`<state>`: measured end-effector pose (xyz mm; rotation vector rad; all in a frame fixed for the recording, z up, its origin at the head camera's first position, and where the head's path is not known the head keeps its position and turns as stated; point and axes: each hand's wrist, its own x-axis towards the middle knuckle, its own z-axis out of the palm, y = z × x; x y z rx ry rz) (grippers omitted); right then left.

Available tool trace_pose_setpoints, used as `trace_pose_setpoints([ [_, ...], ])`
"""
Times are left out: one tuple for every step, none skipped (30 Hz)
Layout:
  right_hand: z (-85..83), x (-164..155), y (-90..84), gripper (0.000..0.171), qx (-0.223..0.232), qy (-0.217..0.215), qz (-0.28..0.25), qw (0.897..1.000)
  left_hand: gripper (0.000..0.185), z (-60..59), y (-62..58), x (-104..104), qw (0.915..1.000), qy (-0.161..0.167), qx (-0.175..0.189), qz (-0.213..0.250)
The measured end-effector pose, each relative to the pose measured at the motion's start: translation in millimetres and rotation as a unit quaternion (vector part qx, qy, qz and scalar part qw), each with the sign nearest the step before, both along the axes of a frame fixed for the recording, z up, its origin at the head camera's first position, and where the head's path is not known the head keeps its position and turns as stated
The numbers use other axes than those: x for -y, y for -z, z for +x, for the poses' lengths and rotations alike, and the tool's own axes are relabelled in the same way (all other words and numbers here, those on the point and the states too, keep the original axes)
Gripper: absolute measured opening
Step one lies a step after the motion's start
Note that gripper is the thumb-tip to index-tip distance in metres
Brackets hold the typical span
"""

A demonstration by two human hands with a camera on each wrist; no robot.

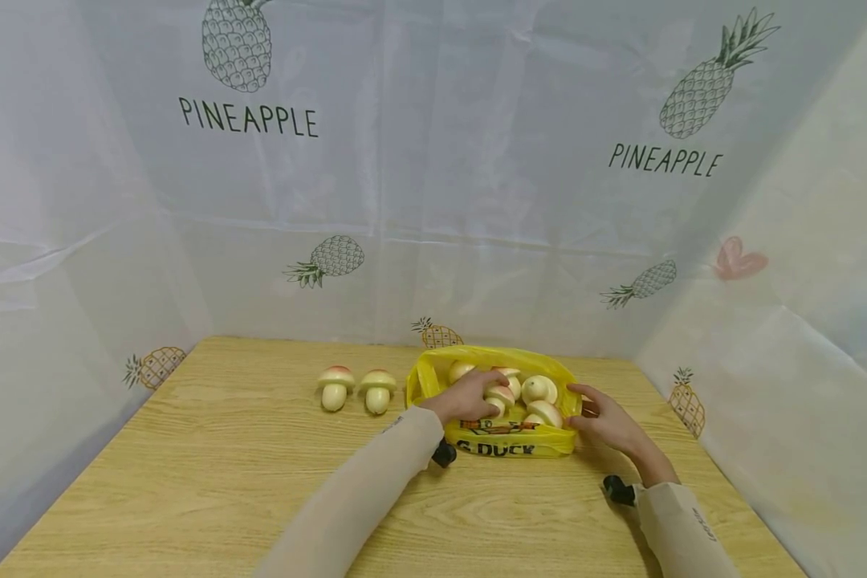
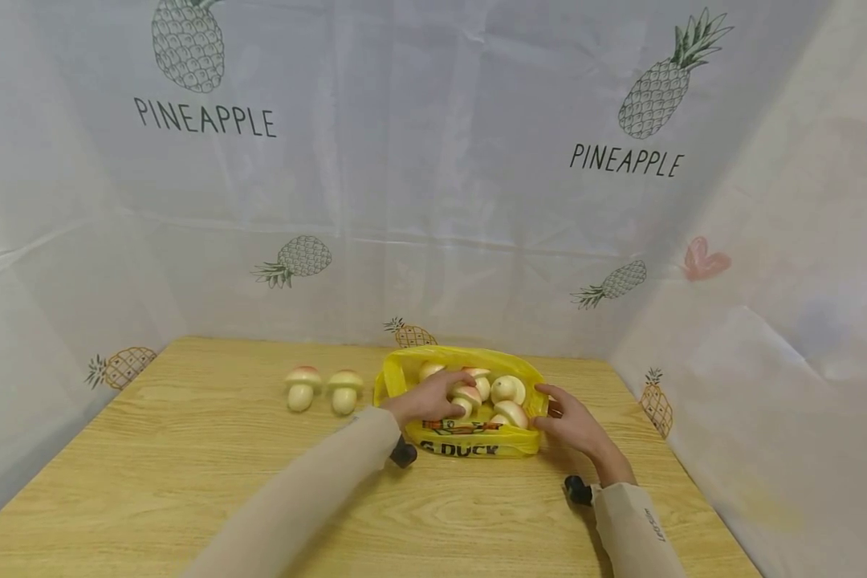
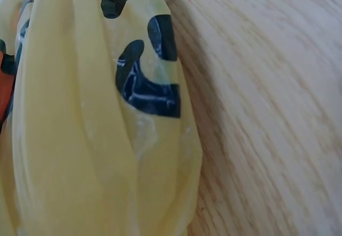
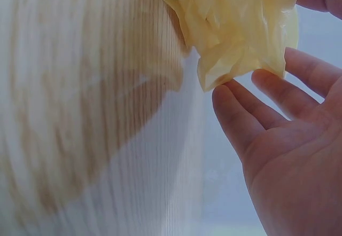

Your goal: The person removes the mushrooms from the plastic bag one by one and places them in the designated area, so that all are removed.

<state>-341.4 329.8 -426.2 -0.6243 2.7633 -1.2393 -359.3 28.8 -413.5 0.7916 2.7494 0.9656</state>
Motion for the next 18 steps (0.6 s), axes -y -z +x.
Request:
trace_pose_setpoints([
  [-0.5, 0.2, 0.2, 0.074, 0.0, 0.001, 0.001, 1.0, 0.048, -0.2, 0.0, 0.1, 1.0, -0.001, 0.001, 0.003],
  [-1.0, 0.5, 0.3, 0.073, 0.0, 0.001, 0.001, 1.0, 0.048, -0.6, 0.2, 0.1, 1.0, -0.002, 0.003, 0.006],
  [-1.3, 0.8, 0.3, 0.073, -0.001, 0.003, 0.003, 1.0, 0.048, -0.7, 0.0, 0.2, 0.9999, -0.003, 0.004, 0.01],
  [-1.8, 1.1, 0.4, 0.073, -0.002, 0.003, 0.004, 1.0, 0.048, -0.8, -0.1, 0.2, 0.9999, -0.003, 0.004, 0.014],
  [-2.4, 1.3, 0.6, 0.073, -0.004, 0.001, 0.006, 1.0, 0.048, -0.8, 0.0, 0.3, 0.9998, -0.004, 0.005, 0.02],
  [-2.9, 1.7, 0.8, 0.073, -0.004, 0.002, 0.005, 1.0, 0.048, -0.8, 0.1, 0.3, 0.9997, -0.004, 0.005, 0.023],
  [-3.4, 2.0, 1.3, 0.072, -0.005, 0.003, 0.005, 1.0, 0.048, -0.5, 0.4, 0.3, 0.9996, -0.006, 0.006, 0.028],
  [-3.7, 2.1, 1.5, 0.072, -0.007, 0.003, 0.004, 1.0, 0.048, 0.0, 0.6, 0.3, 0.9995, -0.008, 0.007, 0.03],
  [-3.7, 2.0, 1.8, 0.071, -0.008, 0.003, 0.004, 1.0, 0.048, 0.7, 0.4, 0.3, 0.9994, -0.008, 0.007, 0.032],
  [-3.6, 1.6, 2.5, 0.071, -0.011, 0.0, 0.006, 1.0, 0.048, 1.2, 0.6, 0.2, 0.9993, -0.008, 0.01, 0.034],
  [-3.3, 1.2, 2.9, 0.071, -0.012, 0.001, 0.006, 1.0, 0.048, 1.7, 0.6, -0.1, 0.9993, -0.008, 0.012, 0.036],
  [-3.0, 0.9, 3.4, 0.071, -0.012, 0.005, 0.006, 1.0, 0.048, 2.2, 0.3, -0.3, 0.9992, -0.009, 0.014, 0.037],
  [-2.7, 0.4, 3.9, 0.07, -0.013, 0.007, 0.007, 1.0, 0.048, 2.8, 0.0, -0.5, 0.9991, -0.009, 0.016, 0.037],
  [-2.5, 0.0, 4.2, 0.071, -0.013, 0.008, 0.008, 1.0, 0.048, 3.4, -0.5, -0.5, 0.9989, -0.009, 0.019, 0.042],
  [-2.3, -0.5, 4.3, 0.071, -0.013, 0.008, 0.011, 1.0, 0.048, 4.0, -1.4, -0.3, 0.9988, -0.01, 0.02, 0.044],
  [-2.3, -0.8, 4.3, 0.071, -0.011, 0.007, 0.012, 1.0, 0.048, 4.5, -2.0, -0.1, 0.9986, -0.01, 0.021, 0.047],
  [-2.2, -0.9, 3.9, 0.071, -0.008, 0.01, 0.011, 1.0, 0.048, 4.8, -2.8, 0.1, 0.9985, -0.011, 0.019, 0.05],
  [-2.3, -0.9, 3.5, 0.072, -0.008, 0.01, 0.013, 1.0, 0.048, 5.2, -3.8, 0.6, 0.9984, -0.011, 0.017, 0.052],
])
